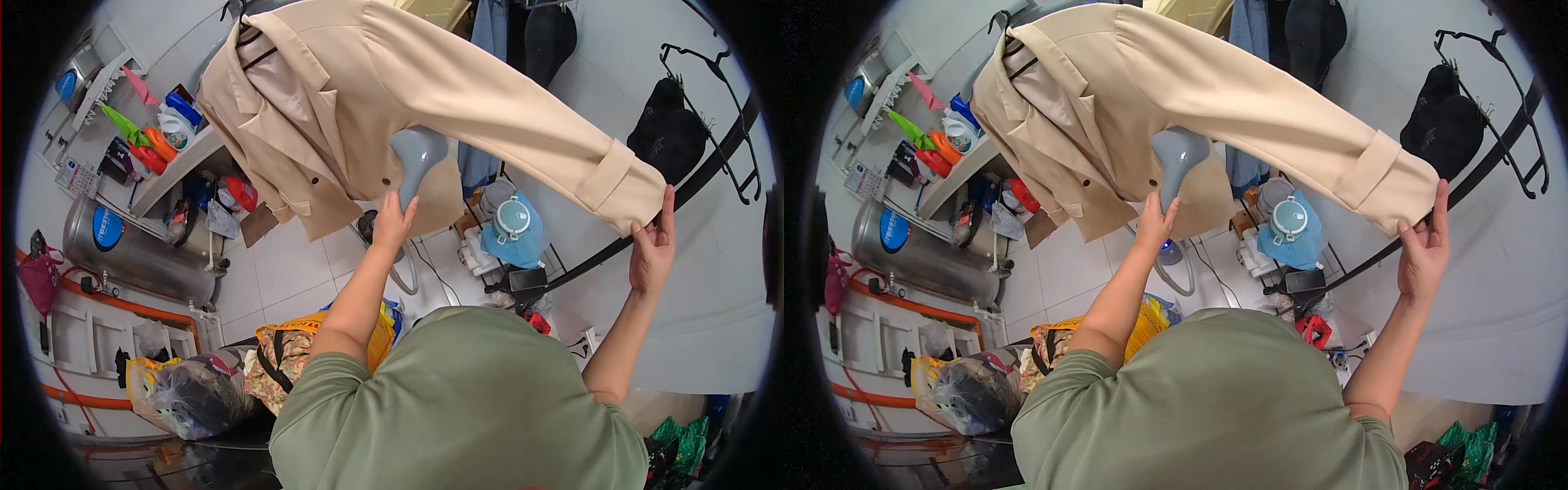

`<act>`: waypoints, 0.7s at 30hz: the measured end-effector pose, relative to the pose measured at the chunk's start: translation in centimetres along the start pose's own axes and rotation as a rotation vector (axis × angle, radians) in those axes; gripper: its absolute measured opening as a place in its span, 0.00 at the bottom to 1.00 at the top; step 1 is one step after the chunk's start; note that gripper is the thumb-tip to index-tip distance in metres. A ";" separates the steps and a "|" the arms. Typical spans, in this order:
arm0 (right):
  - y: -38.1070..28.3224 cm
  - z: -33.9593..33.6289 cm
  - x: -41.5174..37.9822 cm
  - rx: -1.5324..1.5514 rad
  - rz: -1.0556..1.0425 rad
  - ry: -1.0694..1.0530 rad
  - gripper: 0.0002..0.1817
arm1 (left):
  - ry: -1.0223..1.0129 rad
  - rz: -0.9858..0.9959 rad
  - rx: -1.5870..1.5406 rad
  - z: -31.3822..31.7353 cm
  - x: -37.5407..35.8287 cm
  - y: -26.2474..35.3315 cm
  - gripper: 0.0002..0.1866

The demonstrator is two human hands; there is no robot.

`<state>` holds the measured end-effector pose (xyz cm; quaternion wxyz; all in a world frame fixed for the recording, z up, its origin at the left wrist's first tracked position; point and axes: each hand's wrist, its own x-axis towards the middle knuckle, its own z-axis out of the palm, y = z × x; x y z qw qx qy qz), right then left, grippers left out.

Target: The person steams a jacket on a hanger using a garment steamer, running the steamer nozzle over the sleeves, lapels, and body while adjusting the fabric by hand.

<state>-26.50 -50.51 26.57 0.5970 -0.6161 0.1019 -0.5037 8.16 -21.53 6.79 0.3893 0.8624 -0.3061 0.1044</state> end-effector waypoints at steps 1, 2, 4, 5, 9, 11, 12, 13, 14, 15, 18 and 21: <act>-0.1 0.0 0.0 -0.011 -0.009 0.004 0.46 | -0.005 0.002 -0.002 -0.2 0.0 -0.1 0.27; -0.3 0.1 -0.1 -0.010 -0.011 0.007 0.46 | -0.034 -0.010 0.019 -0.1 -0.2 -0.6 0.27; -0.6 0.4 -0.2 -0.010 -0.016 0.010 0.46 | -0.091 -0.035 0.060 0.4 -0.8 -1.8 0.27; -0.5 0.3 -0.2 -0.006 -0.019 0.009 0.46 | -0.124 -0.047 0.070 0.4 -1.0 -1.8 0.27; -0.3 0.0 -0.1 -0.004 -0.011 0.008 0.46 | -0.175 -0.079 0.072 0.2 -2.3 -1.7 0.27; -0.3 0.0 0.0 -0.006 -0.012 0.009 0.46 | -0.117 -0.074 0.066 -0.1 -2.3 -1.3 0.27; -0.3 0.0 0.0 -0.005 -0.017 0.008 0.46 | -0.067 -0.068 0.068 -0.3 -2.0 -1.1 0.26; -0.3 0.0 0.1 -0.003 -0.021 0.005 0.46 | -0.017 -0.064 0.072 -0.6 -1.7 -1.0 0.26; -0.3 0.0 0.0 -0.002 -0.018 0.004 0.46 | 0.019 -0.058 0.038 -1.2 -1.2 -0.5 0.26; -0.4 0.1 -0.1 0.001 -0.016 0.000 0.46 | 0.057 -0.053 0.005 -1.9 -0.4 0.1 0.26; -0.4 0.4 -0.3 0.011 0.009 -0.017 0.45 | 0.121 -0.007 -0.067 -2.3 1.2 -0.1 0.26; 0.1 0.2 -0.4 0.019 0.038 -0.031 0.46 | 0.057 -0.080 -0.065 -1.7 0.6 -1.4 0.26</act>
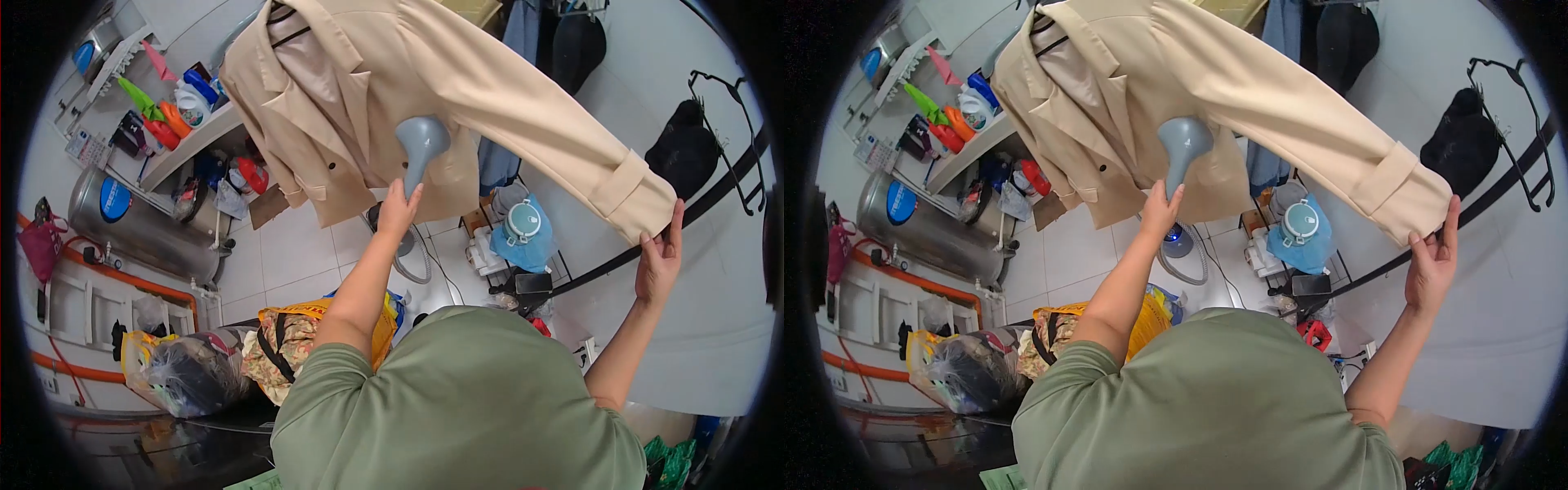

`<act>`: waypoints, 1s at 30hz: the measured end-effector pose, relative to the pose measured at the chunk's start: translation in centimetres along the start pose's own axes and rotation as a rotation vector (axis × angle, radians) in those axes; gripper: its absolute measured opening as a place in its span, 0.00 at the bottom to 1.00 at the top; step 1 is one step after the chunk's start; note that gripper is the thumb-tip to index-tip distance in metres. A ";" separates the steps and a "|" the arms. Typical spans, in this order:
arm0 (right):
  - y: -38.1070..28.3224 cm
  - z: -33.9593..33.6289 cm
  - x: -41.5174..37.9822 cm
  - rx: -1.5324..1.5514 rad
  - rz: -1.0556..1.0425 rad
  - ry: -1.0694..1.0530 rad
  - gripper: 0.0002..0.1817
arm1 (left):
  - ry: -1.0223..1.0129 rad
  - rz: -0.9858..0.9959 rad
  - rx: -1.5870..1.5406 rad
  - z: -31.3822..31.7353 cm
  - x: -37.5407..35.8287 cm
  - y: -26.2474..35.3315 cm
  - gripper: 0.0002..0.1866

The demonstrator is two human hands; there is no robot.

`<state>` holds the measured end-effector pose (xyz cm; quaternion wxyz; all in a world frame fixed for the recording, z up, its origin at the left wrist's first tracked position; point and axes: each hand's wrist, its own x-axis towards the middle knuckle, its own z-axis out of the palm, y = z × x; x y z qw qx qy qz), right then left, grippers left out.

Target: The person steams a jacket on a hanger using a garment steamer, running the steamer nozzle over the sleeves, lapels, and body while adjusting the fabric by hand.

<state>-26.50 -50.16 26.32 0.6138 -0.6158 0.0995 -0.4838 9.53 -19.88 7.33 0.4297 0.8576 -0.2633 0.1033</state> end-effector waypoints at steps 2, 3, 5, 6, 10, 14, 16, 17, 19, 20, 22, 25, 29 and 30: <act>0.2 -0.1 0.0 0.000 0.003 -0.003 0.46 | 0.012 -0.065 -0.034 0.6 -0.7 -0.7 0.27; 0.4 -0.3 0.1 -0.001 -0.005 -0.002 0.46 | 0.060 -0.084 -0.081 0.8 -1.3 -0.8 0.27; 0.5 -0.5 0.3 -0.015 -0.005 -0.010 0.45 | 0.150 -0.118 -0.168 0.9 -1.5 -0.5 0.26; 0.6 -0.6 0.3 -0.023 -0.002 -0.018 0.45 | 0.179 -0.113 -0.217 0.7 -0.9 -0.1 0.26; 1.0 -0.5 0.6 -0.048 0.013 -0.036 0.44 | 0.252 -0.083 -0.341 -0.8 3.6 1.4 0.25; 1.7 0.4 0.3 -0.056 0.021 -0.026 0.45 | 0.333 0.088 -0.306 -3.2 6.9 3.1 0.25; 1.8 0.9 0.1 -0.064 0.030 -0.023 0.46 | 0.271 0.001 -0.343 -2.7 8.4 1.7 0.25; 2.0 1.0 0.0 -0.065 0.029 -0.019 0.46 | 0.240 -0.042 -0.361 -2.1 9.0 0.8 0.25; 2.6 1.4 -0.2 -0.062 0.038 -0.010 0.47 | 0.196 -0.094 -0.359 -1.0 9.1 -1.0 0.24; 2.8 1.5 -0.4 -0.058 0.046 -0.005 0.47 | 0.175 -0.117 -0.359 -0.9 9.1 -0.9 0.24; 3.3 1.7 -0.4 -0.054 0.060 0.008 0.47 | 0.226 -0.063 -0.405 -0.6 9.6 -0.6 0.24; 4.1 1.4 -0.6 -0.060 0.089 0.034 0.48 | 0.237 0.010 -0.489 -2.7 11.0 2.7 0.24; 5.1 1.9 -0.9 -0.047 0.098 0.050 0.49 | 0.180 0.071 -0.543 -6.8 13.5 7.7 0.24; 5.4 2.0 -0.9 -0.039 0.096 0.046 0.49 | 0.207 0.106 -0.509 -7.3 14.5 7.9 0.24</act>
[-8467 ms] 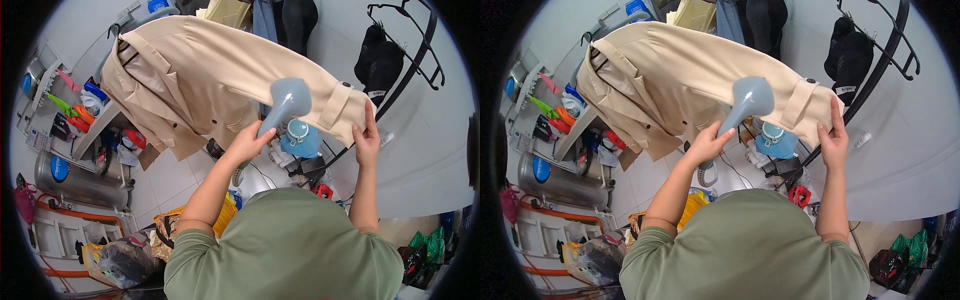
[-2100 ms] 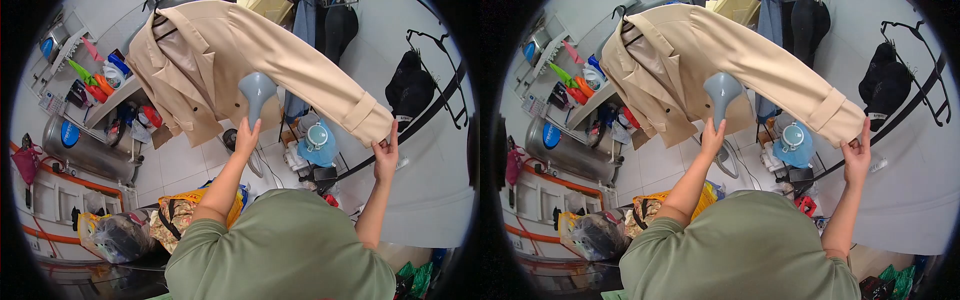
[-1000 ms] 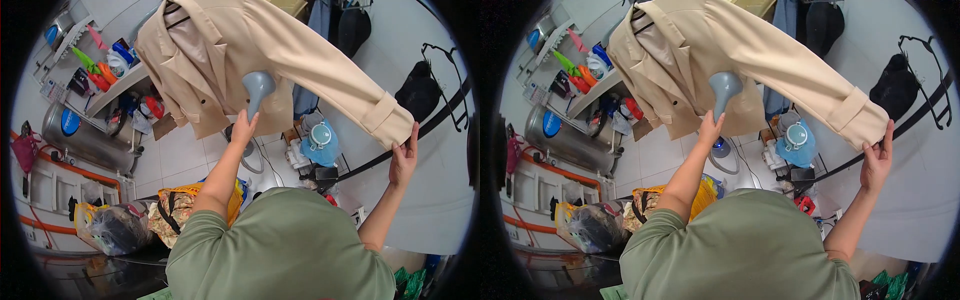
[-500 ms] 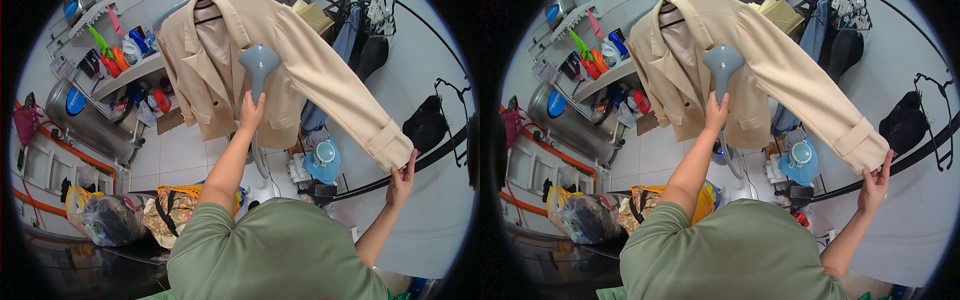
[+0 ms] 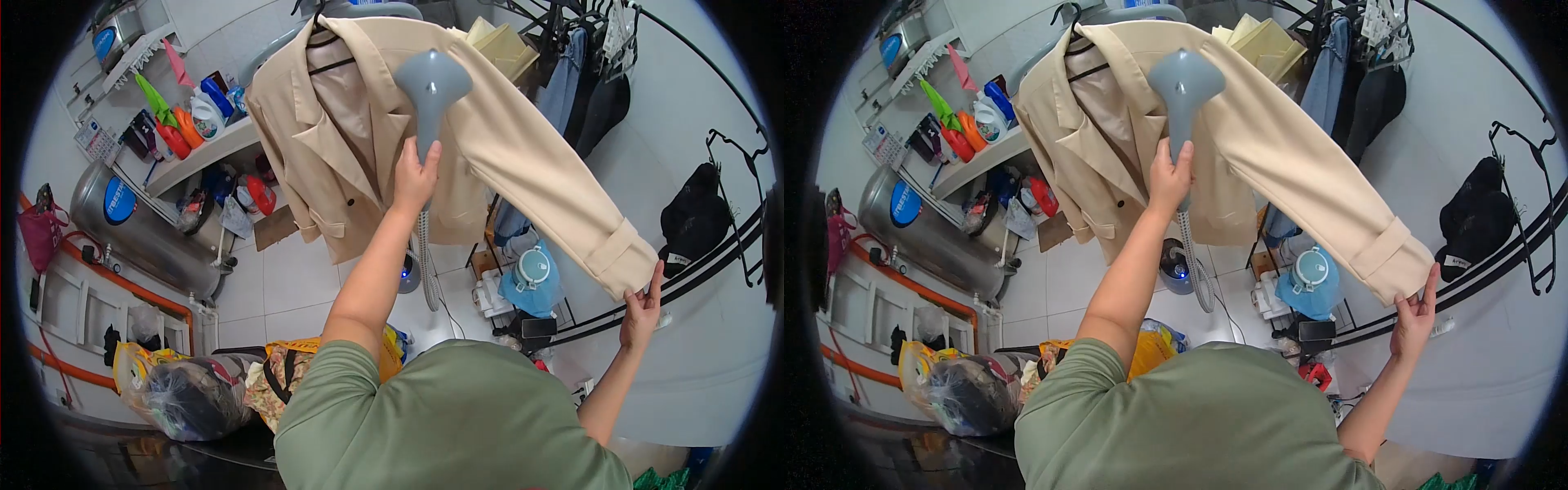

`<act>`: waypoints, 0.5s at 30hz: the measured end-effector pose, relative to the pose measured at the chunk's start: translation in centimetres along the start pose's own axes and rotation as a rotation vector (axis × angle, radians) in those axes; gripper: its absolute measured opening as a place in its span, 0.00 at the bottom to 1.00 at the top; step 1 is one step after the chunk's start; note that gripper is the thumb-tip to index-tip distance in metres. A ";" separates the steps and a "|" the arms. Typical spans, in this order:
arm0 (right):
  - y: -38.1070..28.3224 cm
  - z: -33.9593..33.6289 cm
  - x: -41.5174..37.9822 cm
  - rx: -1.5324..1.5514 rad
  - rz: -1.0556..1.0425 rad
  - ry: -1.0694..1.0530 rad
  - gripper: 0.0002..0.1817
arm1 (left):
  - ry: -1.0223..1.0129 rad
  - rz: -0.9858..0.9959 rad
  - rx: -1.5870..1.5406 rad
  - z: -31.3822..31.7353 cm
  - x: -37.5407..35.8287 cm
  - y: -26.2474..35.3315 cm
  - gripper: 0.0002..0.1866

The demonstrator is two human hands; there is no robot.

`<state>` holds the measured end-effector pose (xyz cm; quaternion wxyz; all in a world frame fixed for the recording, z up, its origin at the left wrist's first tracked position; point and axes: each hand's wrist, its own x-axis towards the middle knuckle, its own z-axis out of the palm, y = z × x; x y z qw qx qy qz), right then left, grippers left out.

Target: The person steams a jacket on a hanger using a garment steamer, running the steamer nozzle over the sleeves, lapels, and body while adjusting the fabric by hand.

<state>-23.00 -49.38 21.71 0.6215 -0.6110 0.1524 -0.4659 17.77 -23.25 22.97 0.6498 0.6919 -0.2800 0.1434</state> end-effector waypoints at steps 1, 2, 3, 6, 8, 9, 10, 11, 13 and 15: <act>0.3 0.1 0.0 -0.002 -0.003 0.011 0.49 | 0.016 0.044 0.031 -0.1 1.1 0.1 0.24; 0.6 0.0 -0.1 -0.005 -0.002 0.021 0.49 | 0.032 0.086 0.063 -0.4 1.8 0.4 0.24; 0.8 0.0 -0.2 -0.008 -0.001 0.032 0.49 | 0.011 0.017 0.026 -0.9 2.4 1.9 0.23; 1.0 0.3 -0.3 -0.008 0.028 0.062 0.48 | -0.033 -0.145 -0.063 -2.3 3.8 5.0 0.23; 1.1 0.8 -0.3 -0.001 0.040 0.067 0.48 | -0.040 -0.186 -0.097 -2.6 4.6 5.1 0.23; 1.1 1.0 -0.3 0.002 0.044 0.071 0.48 | -0.022 -0.180 -0.103 -2.7 4.8 5.4 0.24; 1.2 1.4 -0.3 0.004 0.037 0.074 0.47 | -0.005 -0.175 -0.109 -2.8 4.9 5.7 0.25; 1.3 1.8 -0.3 0.006 0.030 0.076 0.47 | 0.013 -0.171 -0.115 -2.7 5.0 5.8 0.26; 1.6 2.4 -0.1 0.008 0.039 0.094 0.46 | 0.044 -0.080 -0.023 -2.1 5.6 3.5 0.27; 2.4 2.6 0.3 0.009 0.066 0.121 0.45 | 0.014 -0.082 -0.026 -1.9 4.8 4.4 0.26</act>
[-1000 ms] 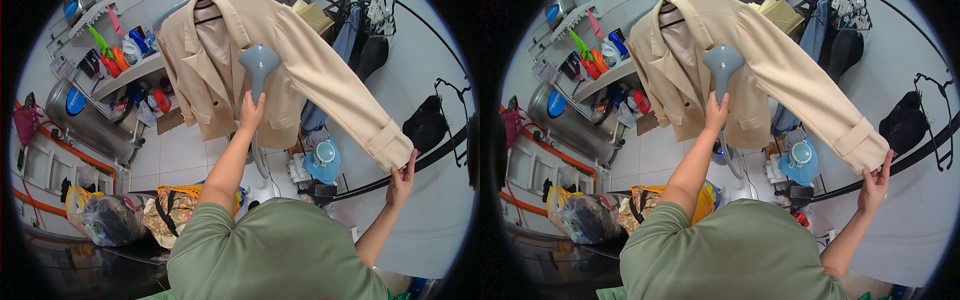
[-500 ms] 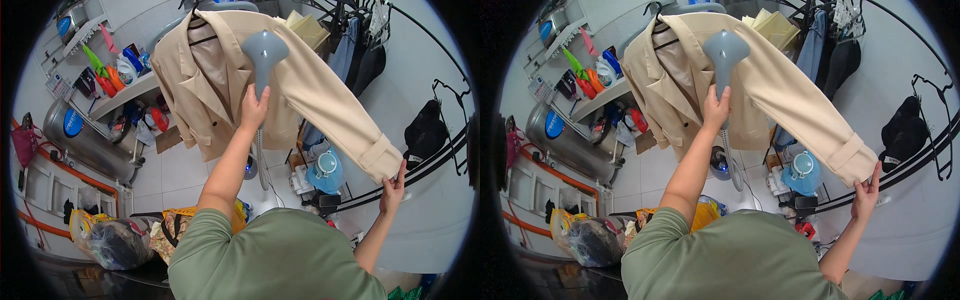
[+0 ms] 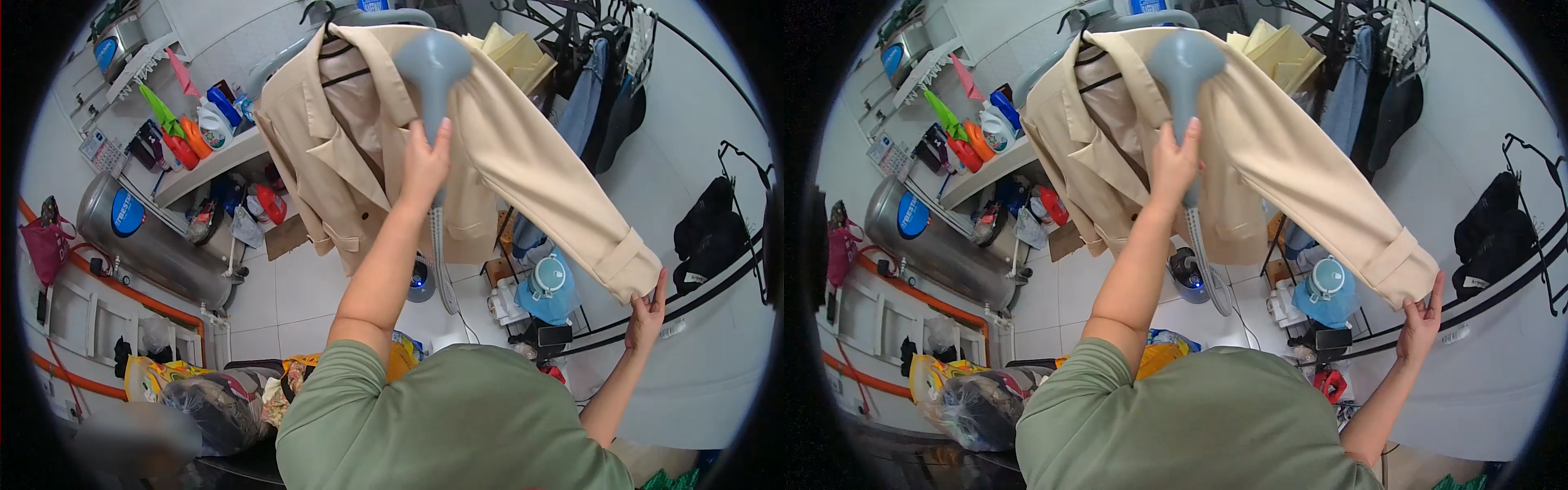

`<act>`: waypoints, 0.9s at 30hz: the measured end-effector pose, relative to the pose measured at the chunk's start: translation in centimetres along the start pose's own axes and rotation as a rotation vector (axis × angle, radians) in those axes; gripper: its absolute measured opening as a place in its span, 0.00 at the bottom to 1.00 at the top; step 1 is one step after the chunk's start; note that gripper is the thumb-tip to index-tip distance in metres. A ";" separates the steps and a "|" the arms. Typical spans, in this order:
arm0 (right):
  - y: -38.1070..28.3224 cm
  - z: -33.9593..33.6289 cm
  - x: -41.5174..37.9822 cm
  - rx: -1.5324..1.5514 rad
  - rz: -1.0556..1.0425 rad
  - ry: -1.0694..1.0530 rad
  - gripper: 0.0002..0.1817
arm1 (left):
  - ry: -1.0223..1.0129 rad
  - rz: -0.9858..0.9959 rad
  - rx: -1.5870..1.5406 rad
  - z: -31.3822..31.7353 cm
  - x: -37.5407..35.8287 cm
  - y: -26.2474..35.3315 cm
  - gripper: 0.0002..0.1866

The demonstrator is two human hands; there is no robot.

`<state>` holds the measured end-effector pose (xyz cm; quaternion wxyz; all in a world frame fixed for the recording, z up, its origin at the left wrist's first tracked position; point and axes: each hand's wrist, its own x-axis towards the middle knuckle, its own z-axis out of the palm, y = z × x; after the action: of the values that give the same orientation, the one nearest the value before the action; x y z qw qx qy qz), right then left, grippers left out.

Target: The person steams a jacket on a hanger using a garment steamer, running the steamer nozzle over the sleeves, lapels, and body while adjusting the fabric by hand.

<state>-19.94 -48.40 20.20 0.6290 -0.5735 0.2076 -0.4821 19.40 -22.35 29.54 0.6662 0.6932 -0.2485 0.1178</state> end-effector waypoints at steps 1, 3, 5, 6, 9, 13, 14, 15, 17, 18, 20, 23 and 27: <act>1.0 -0.2 0.4 -0.023 0.019 0.005 0.44 | -0.009 0.023 0.046 0.0 -0.7 -0.7 0.26; 3.3 0.1 1.1 -0.067 0.051 0.020 0.43 | -0.023 0.053 0.076 0.2 -1.9 -2.2 0.25; 7.5 -0.1 1.5 -0.449 0.041 0.048 0.39 | -0.025 0.042 -0.016 0.3 -3.8 -2.4 0.25; 10.7 -1.0 2.0 -0.717 0.011 0.064 0.36 | -0.020 0.027 -0.091 0.2 -4.9 -2.2 0.26; 9.3 7.7 -0.5 -0.763 -0.097 -0.090 0.28 | -0.095 -0.062 -0.205 -0.8 -7.2 -1.1 0.28; 6.4 21.9 -3.5 -0.362 -0.191 -0.584 0.30 | -0.175 -0.057 -0.367 -0.8 -8.5 -1.3 0.28; 5.7 24.6 -3.7 -0.301 -0.132 -0.650 0.33 | -0.186 -0.051 -0.409 -1.0 -8.7 -0.7 0.28; 5.0 26.8 -3.6 -0.237 -0.077 -0.715 0.36 | -0.197 -0.038 -0.450 -1.3 -8.6 -0.4 0.28; 3.9 29.4 -2.9 -0.168 0.010 -0.852 0.39 | -0.258 -0.125 -0.573 -2.2 -8.4 -0.9 0.29; 3.6 30.3 -2.5 -0.134 0.052 -0.924 0.41 | -0.266 -0.149 -0.618 -2.9 -8.0 -0.5 0.29; 6.3 32.1 -2.1 -0.168 -0.242 -0.932 0.43 | -0.251 -0.142 -0.597 -3.4 -6.9 -0.6 0.30; 8.2 34.2 -1.4 -0.067 -0.275 -0.880 0.38 | -0.241 -0.101 -0.380 -3.2 -5.7 -1.1 0.29; 6.2 35.8 1.2 -0.010 -0.065 -0.849 0.30 | -0.361 0.057 0.107 -7.7 -2.8 -0.3 0.22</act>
<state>12.05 -31.48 23.99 0.6403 -0.7305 -0.0858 -0.2216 18.47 -14.23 28.59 0.5696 0.7301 -0.3768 0.0233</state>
